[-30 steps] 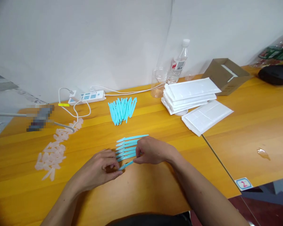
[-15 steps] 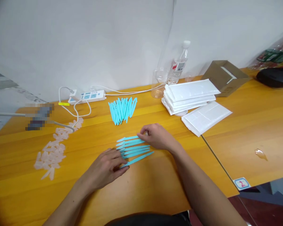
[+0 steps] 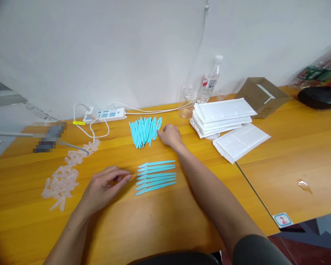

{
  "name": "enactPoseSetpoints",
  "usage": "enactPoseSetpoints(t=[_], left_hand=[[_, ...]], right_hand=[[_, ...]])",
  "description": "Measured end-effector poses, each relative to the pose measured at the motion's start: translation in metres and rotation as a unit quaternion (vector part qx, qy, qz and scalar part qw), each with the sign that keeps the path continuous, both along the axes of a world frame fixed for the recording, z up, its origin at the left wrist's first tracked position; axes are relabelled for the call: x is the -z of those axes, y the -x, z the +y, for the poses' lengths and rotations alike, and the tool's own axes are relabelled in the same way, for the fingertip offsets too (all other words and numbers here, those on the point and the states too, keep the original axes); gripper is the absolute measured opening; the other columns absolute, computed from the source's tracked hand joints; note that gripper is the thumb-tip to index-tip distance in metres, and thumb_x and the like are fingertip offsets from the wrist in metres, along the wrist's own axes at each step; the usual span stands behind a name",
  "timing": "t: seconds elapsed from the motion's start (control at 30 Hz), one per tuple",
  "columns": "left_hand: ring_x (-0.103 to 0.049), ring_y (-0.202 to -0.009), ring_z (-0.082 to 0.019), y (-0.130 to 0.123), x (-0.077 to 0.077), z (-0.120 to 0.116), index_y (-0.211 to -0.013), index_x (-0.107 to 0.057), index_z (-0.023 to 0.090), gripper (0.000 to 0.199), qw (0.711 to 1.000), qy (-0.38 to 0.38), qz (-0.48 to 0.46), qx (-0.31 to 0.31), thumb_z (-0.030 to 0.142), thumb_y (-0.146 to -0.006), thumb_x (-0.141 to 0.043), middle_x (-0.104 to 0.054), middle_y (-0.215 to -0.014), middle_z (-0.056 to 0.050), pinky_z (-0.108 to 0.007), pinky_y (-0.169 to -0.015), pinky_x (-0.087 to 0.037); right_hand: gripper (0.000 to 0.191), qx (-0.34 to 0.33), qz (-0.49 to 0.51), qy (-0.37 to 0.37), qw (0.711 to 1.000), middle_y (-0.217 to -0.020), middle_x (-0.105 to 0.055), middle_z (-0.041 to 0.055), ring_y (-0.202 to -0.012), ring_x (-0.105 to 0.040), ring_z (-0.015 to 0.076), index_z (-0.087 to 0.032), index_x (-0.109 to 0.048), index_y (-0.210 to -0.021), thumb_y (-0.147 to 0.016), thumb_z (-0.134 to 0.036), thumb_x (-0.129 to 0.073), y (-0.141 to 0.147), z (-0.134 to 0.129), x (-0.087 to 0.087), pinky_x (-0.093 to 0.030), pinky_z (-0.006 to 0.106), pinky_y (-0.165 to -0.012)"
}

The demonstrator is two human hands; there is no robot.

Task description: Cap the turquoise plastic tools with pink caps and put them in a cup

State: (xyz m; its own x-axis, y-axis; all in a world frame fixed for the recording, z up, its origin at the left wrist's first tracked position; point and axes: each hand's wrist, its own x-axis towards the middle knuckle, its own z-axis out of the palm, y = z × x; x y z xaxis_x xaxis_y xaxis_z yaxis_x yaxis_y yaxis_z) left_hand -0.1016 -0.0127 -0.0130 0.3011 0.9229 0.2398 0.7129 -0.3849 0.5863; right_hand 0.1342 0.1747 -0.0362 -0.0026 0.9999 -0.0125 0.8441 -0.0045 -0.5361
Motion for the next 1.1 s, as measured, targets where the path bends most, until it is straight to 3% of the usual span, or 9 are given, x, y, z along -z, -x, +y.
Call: enactPoseSetpoints(t=[0.13, 0.27, 0.4, 0.5, 0.63, 0.77, 0.93, 1.1], left_hand=[[-0.055, -0.065, -0.013, 0.025, 0.007, 0.007, -0.089, -0.071, 0.019, 0.018, 0.996, -0.010, 0.002, -0.085, 0.033, -0.091, -0.060, -0.062, -0.071, 0.000, -0.025, -0.064, -0.041], [-0.056, -0.064, -0.014, 0.057, 0.012, 0.010, -0.087, -0.070, 0.019, 0.025, 0.983, -0.011, 0.025, -0.180, 0.041, -0.090, -0.058, -0.064, -0.072, -0.001, -0.026, -0.064, -0.043], [-0.064, -0.071, -0.018, 0.100, 0.013, 0.007, -0.092, -0.073, 0.021, 0.030, 0.946, 0.018, 0.084, -0.312, 0.046, -0.087, -0.056, -0.073, -0.084, -0.003, -0.028, -0.067, -0.047], [-0.068, -0.080, -0.023, 0.125, 0.011, 0.010, -0.101, -0.074, 0.024, 0.032, 0.916, 0.070, 0.164, -0.359, 0.044, -0.086, -0.054, -0.075, -0.098, -0.005, -0.032, -0.069, -0.049], [-0.067, -0.093, -0.027, 0.134, 0.010, 0.025, -0.109, -0.073, 0.027, 0.036, 0.898, 0.066, 0.257, -0.350, 0.040, -0.089, -0.047, -0.070, -0.116, -0.007, -0.036, -0.077, -0.049], [-0.064, -0.097, -0.031, 0.130, 0.014, 0.040, -0.101, -0.076, 0.024, 0.037, 0.887, 0.028, 0.325, -0.327, 0.041, -0.092, -0.044, -0.069, -0.110, -0.011, -0.039, -0.083, -0.047], [-0.065, -0.094, -0.029, 0.118, 0.018, 0.038, -0.094, -0.071, 0.022, 0.033, 0.930, 0.021, 0.282, -0.236, 0.045, -0.091, -0.047, -0.072, -0.099, -0.010, -0.037, -0.084, -0.047], [-0.068, -0.080, -0.023, 0.089, 0.017, 0.031, -0.101, -0.069, 0.020, 0.034, 0.961, 0.083, 0.160, -0.208, 0.048, -0.089, -0.052, -0.074, -0.092, -0.007, -0.032, -0.073, -0.049]], right_hand=[[0.034, -0.001, -0.021, 0.023, 1.000, -0.084, -0.074, 0.0139, -0.088, -0.067, 0.0265, -0.015, -0.072, -0.079, -0.077, -0.048, -0.065, 0.020, 0.023, 0.004, -0.047, 0.031, -0.077], [0.020, -0.015, 0.010, 0.063, 0.998, -0.062, -0.069, 0.0102, -0.074, -0.067, 0.0228, -0.015, -0.069, -0.063, -0.074, -0.032, -0.066, 0.019, 0.029, 0.003, -0.047, 0.028, -0.071], [0.021, -0.025, 0.066, 0.098, 0.993, -0.047, -0.060, 0.0051, -0.055, -0.062, 0.0167, -0.015, -0.062, -0.054, -0.072, -0.027, -0.064, 0.010, 0.030, 0.003, -0.046, 0.024, -0.058], [0.019, -0.026, 0.126, 0.107, 0.986, -0.050, -0.061, 0.0024, -0.048, -0.058, 0.0129, -0.016, -0.061, -0.063, -0.077, -0.030, -0.060, 0.000, 0.026, 0.002, -0.044, 0.021, -0.051], [0.006, -0.061, 0.225, 0.111, 0.966, -0.062, -0.067, 0.0022, -0.052, -0.059, 0.0108, -0.017, -0.057, -0.074, -0.077, -0.022, -0.058, -0.024, 0.001, -0.007, -0.044, 0.019, -0.051], [0.008, -0.146, 0.331, 0.180, 0.915, -0.068, -0.066, 0.0025, -0.058, -0.058, 0.0113, -0.017, -0.054, -0.083, -0.077, -0.021, -0.057, -0.053, -0.035, -0.016, -0.045, 0.021, -0.057], [0.018, -0.231, 0.207, 0.174, 0.935, -0.067, -0.051, -0.0040, -0.059, -0.043, 0.0096, -0.016, -0.062, -0.089, -0.082, -0.029, -0.053, -0.068, -0.063, -0.017, -0.033, 0.021, -0.054], [0.040, -0.300, 0.160, 0.179, 0.923, -0.065, -0.041, -0.0044, -0.060, -0.035, 0.0099, -0.016, -0.058, -0.074, -0.089, -0.051, -0.047, -0.057, -0.074, -0.021, -0.029, 0.023, -0.054]])
